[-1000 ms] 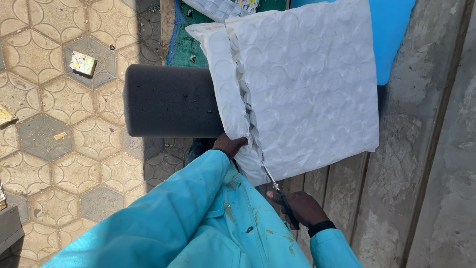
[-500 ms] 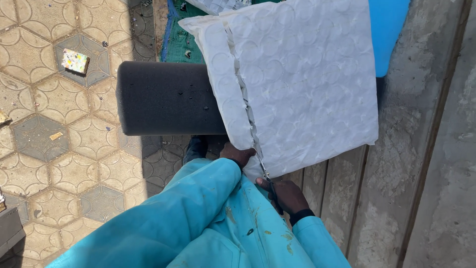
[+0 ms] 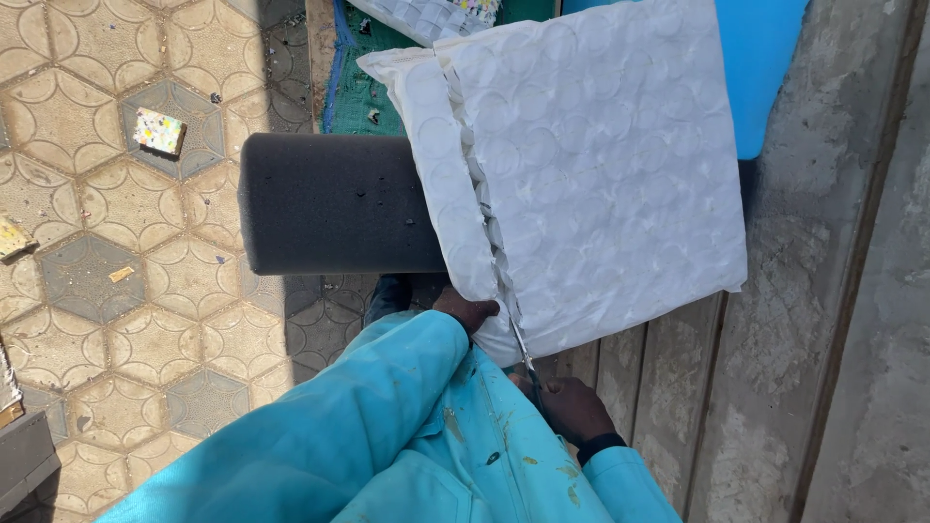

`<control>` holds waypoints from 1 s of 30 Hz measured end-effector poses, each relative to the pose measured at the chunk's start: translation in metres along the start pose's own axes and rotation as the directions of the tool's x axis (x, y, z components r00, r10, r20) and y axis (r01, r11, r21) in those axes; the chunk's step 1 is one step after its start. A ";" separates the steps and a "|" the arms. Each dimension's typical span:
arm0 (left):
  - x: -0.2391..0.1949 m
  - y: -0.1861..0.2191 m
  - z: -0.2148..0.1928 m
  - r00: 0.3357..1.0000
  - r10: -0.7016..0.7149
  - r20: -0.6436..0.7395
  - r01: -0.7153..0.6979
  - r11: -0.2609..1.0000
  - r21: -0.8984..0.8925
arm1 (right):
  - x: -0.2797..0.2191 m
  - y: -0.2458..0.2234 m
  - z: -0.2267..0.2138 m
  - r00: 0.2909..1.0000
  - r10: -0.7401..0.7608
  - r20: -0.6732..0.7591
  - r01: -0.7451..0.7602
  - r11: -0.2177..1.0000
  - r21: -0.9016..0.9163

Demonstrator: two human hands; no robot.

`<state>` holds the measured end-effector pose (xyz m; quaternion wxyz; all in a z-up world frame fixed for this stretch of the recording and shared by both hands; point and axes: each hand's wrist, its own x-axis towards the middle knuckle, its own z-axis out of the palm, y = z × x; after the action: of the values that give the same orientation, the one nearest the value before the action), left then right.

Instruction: Cutting a piece of white textured foam padding using scissors on a workbench.

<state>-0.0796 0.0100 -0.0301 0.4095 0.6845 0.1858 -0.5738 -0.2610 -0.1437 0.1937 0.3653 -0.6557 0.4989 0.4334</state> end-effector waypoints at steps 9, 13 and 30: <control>-0.009 0.018 -0.003 1.000 0.010 0.023 -0.009 1.000 -0.022 | -0.007 -0.084 -0.018 0.993 0.118 0.008 -0.117 0.988 -0.103; -0.022 0.022 -0.007 1.000 -0.002 0.010 0.002 0.999 -0.045 | 0.021 -0.063 -0.015 0.989 0.143 0.032 -0.145 0.988 0.057; -0.019 0.014 -0.009 0.999 0.001 0.037 0.001 0.999 -0.032 | 0.008 -0.084 -0.012 0.989 0.149 0.013 -0.149 0.988 -0.036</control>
<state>-0.0690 0.0131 -0.0079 0.4238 0.6672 0.1875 -0.5832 -0.1757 -0.1374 0.1942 0.3243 -0.6194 0.5360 0.4732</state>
